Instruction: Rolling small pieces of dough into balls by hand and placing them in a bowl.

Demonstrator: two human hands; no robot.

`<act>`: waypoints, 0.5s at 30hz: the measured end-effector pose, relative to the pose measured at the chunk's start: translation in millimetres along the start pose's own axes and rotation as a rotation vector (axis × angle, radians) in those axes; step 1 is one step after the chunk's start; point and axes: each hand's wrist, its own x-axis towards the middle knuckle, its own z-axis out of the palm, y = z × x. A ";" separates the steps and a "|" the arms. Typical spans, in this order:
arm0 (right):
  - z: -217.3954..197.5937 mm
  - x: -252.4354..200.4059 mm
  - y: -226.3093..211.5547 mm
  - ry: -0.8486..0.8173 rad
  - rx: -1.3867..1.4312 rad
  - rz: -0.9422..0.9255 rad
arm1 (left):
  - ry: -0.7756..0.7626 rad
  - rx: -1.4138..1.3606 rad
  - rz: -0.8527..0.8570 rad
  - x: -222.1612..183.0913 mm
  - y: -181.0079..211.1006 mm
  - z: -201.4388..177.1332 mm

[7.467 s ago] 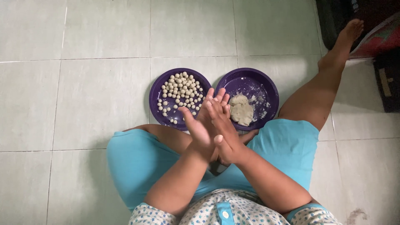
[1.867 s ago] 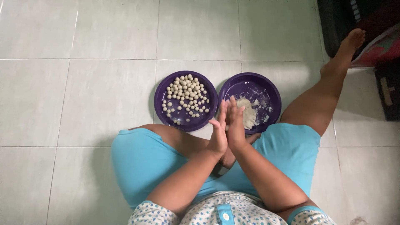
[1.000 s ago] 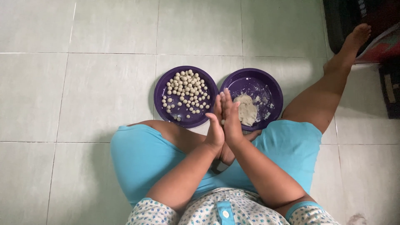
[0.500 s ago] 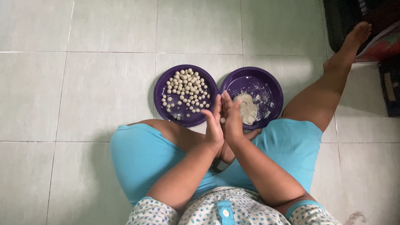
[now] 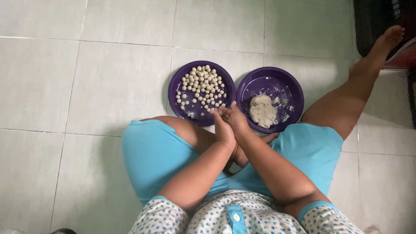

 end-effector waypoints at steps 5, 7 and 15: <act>-0.9 2.0 2.1 -0.004 -0.029 0.015 | -0.089 0.093 0.091 23.1 -27.2 -10.2; -8.2 2.6 5.2 0.001 -0.042 0.021 | -0.108 0.227 0.093 -32.0 10.1 9.6; -109.6 64.7 27.8 0.093 -0.187 -0.020 | -0.366 0.729 0.088 -68.0 25.6 22.6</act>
